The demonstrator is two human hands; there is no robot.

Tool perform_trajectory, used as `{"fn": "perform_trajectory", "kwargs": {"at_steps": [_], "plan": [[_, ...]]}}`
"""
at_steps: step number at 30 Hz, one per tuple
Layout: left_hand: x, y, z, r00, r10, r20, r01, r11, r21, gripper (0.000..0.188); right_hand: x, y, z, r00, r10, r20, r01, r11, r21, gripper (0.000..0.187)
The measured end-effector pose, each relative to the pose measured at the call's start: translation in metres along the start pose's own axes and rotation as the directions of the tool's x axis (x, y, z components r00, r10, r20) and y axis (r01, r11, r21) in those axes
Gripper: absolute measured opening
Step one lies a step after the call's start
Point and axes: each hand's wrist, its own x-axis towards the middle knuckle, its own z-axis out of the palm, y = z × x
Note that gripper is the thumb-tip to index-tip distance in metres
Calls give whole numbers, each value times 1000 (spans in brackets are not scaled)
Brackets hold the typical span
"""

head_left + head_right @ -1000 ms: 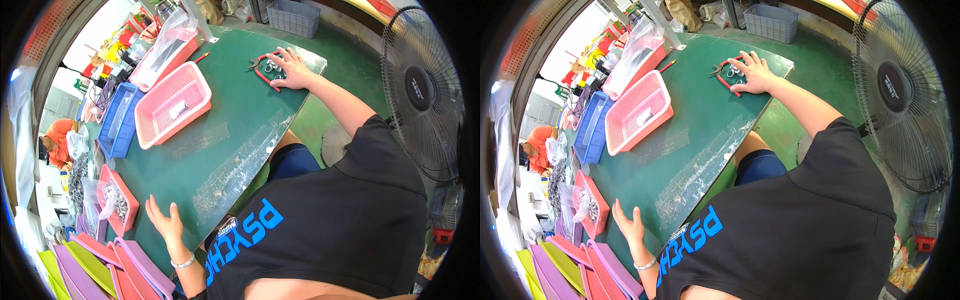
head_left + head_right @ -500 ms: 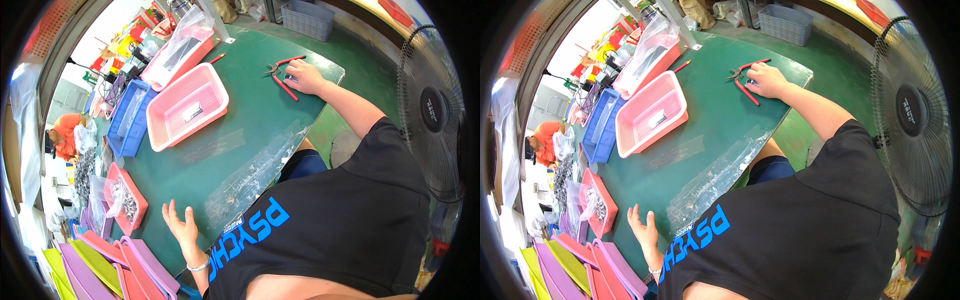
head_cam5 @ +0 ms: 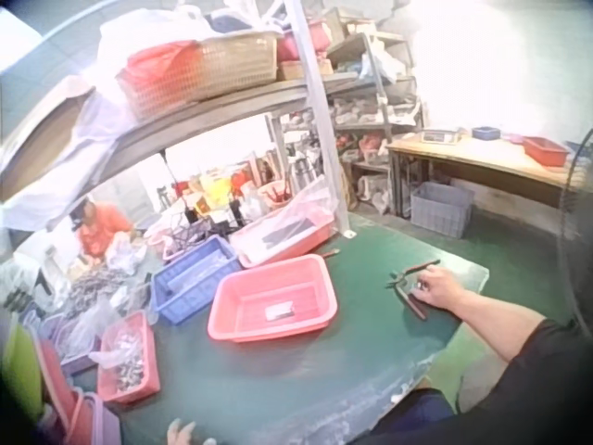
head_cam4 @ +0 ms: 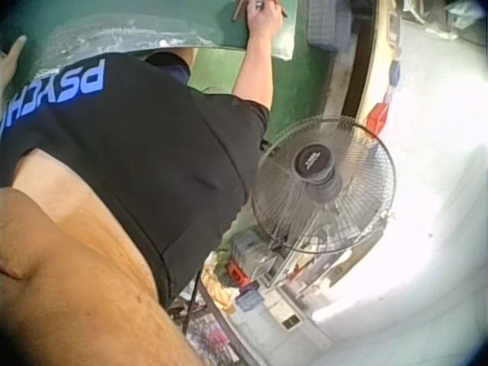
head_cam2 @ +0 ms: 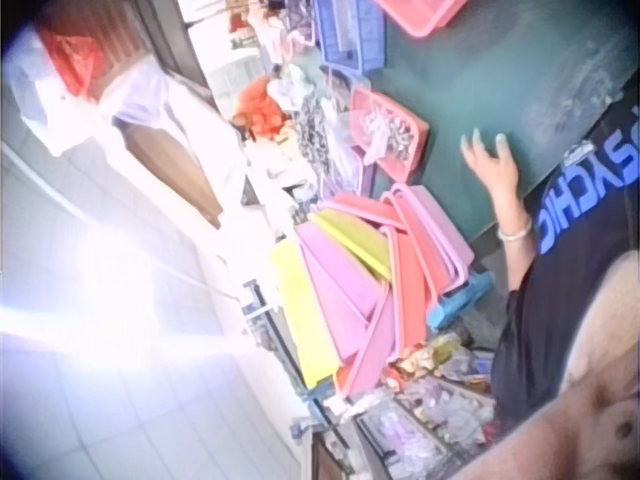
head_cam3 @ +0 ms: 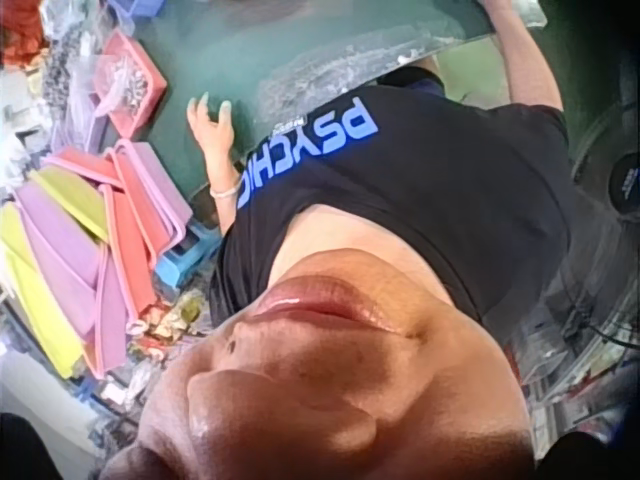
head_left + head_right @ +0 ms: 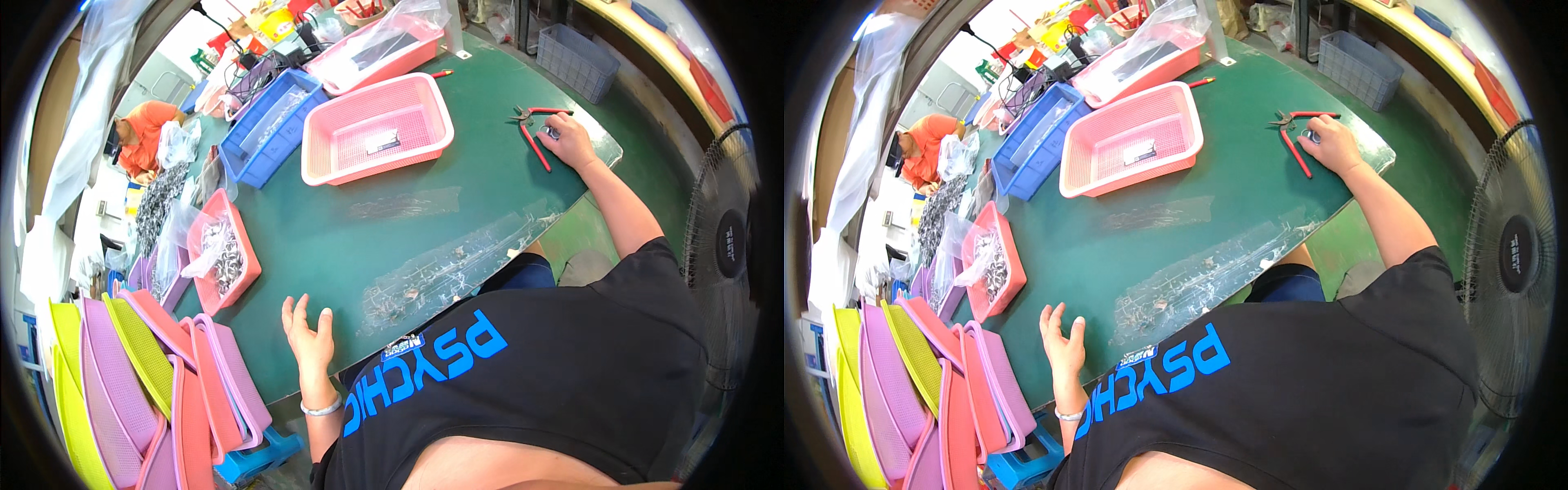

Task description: The person scoops metal rings from a green workstation into a pink plastic basket, then transfers them into a clear plastic bag, writes on a small paper slip, and places the bag near a scale on a different table before returning to the workstation to handle more rings.

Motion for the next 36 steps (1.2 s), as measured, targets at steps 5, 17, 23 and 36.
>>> {"fn": "perform_trajectory", "kwargs": {"at_steps": [5,17,23,36], "plan": [[-6,-16,-2,999,28,-38,-29,1000,-10,43,10,6,8,993,97,-72,-83,980,182,25],[0,-15,1,997,78,-24,-77,995,71,44,2,-245,36,800,-599,31,406,579,708,21],[4,2,14,981,191,44,-195,974,119,46,-18,-310,92,530,-823,204,607,537,586,39],[40,20,41,938,341,61,-346,930,125,45,-16,-246,46,605,-702,377,418,682,600,47]]}}
